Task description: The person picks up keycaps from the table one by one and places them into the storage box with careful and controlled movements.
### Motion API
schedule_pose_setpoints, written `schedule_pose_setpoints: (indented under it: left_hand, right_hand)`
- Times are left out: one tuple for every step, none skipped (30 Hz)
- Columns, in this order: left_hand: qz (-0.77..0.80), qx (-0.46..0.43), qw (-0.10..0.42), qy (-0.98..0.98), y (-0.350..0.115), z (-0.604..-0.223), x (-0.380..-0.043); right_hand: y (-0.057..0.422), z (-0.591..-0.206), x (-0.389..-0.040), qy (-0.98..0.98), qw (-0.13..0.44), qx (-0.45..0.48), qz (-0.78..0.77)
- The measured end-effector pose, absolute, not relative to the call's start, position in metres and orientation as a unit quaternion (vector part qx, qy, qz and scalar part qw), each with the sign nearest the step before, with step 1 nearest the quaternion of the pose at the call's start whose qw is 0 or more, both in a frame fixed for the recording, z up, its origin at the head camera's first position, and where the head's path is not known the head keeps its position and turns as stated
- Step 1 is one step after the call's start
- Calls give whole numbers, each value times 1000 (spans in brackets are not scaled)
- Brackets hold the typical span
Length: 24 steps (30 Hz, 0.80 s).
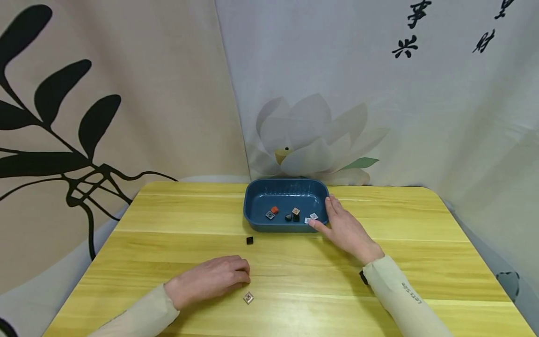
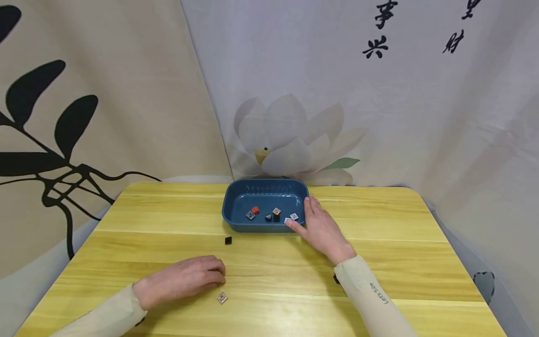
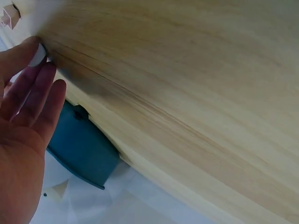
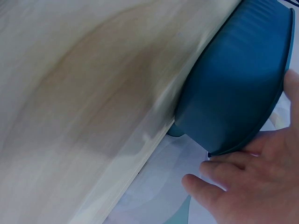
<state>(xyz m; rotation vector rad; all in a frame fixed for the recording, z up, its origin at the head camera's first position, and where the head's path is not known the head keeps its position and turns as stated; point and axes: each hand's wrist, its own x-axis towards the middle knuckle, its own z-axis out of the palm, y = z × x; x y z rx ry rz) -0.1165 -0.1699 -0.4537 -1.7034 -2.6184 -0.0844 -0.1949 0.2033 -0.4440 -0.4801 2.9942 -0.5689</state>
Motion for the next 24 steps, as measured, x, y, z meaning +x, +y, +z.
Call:
schedule_pose_setpoints:
  left_hand:
    - [-28, -545, 6, -838, -170, -453, -117]
    - [-27, -544, 4, -838, -170, -453, -117]
    - [-26, -544, 3, -839, -170, -452, -117]
    - [-24, -544, 5, -839, -170, -452, -117]
    - [-22, -545, 8, -838, -170, -451, -118]
    - [-21, -545, 11, -838, -169, -451, -118]
    - [-18, -545, 16, -838, -169, -450, -118]
    - [-15, -545, 22, -838, -169, -450, -119]
    - [-14, -545, 27, -838, -168, -449, -119]
    - [-14, -544, 32, -838, -167, -448, -120]
    - [-17, -543, 36, -839, -167, -447, -121]
    - [-19, -542, 41, -839, -166, -446, -122]
    - [-23, -541, 48, -839, -166, -445, -123]
    - [-30, -540, 53, -839, -165, -444, -124]
    - [-34, -540, 60, -839, -164, -443, -125]
    - [-38, -541, 68, -838, -164, -442, -126]
    - [-42, -540, 74, -838, -163, -441, -127]
    - [-46, -537, 79, -838, -162, -440, -128]
    - [-49, -534, 82, -840, -161, -439, -128]
    - [-52, -531, 83, -842, -160, -438, -129]
    - [-57, -526, 83, -845, -159, -437, -130]
    - [-63, -520, 80, -848, -158, -436, -130]
    - [-68, -513, 77, -852, -157, -435, -131]
    - [-70, -509, 77, -854, -157, -434, -132]
  right_hand:
    - [203, -444, -195, 970, 28, -156, -184]
    - [203, -444, -195, 970, 27, -156, -183]
    - [203, -444, -195, 970, 27, -156, -183]
    - [203, -444, -195, 970, 27, -155, -182]
    - [203, -444, -195, 971, 26, -155, -182]
    - [203, -444, -195, 971, 26, -155, -182]
    - [202, -444, -195, 971, 26, -155, -182]
    - [202, -444, -195, 971, 26, -154, -182]
    - [202, -444, -195, 971, 26, -154, -182]
    - [202, -444, -196, 971, 27, -154, -181]
    - [202, -444, -196, 971, 27, -154, -181]
    - [202, -444, -196, 971, 27, -154, -181]
    - [202, -444, -196, 971, 27, -154, -181]
    - [203, -443, -195, 971, 27, -154, -182]
    - [203, -444, -195, 971, 28, -154, -182]
    - [203, -444, -195, 971, 28, -155, -183]
    - [203, -444, -195, 970, 28, -155, -183]
    - [203, -444, -195, 970, 29, -155, -183]
    - [203, -444, -195, 970, 29, -155, -184]
    - [203, -444, -195, 970, 30, -154, -184]
    - [203, -444, -195, 970, 30, -153, -184]
    - [203, -443, -195, 970, 30, -153, -185]
    - [203, -443, -195, 970, 30, -152, -185]
    - [202, -443, -195, 970, 30, -151, -186]
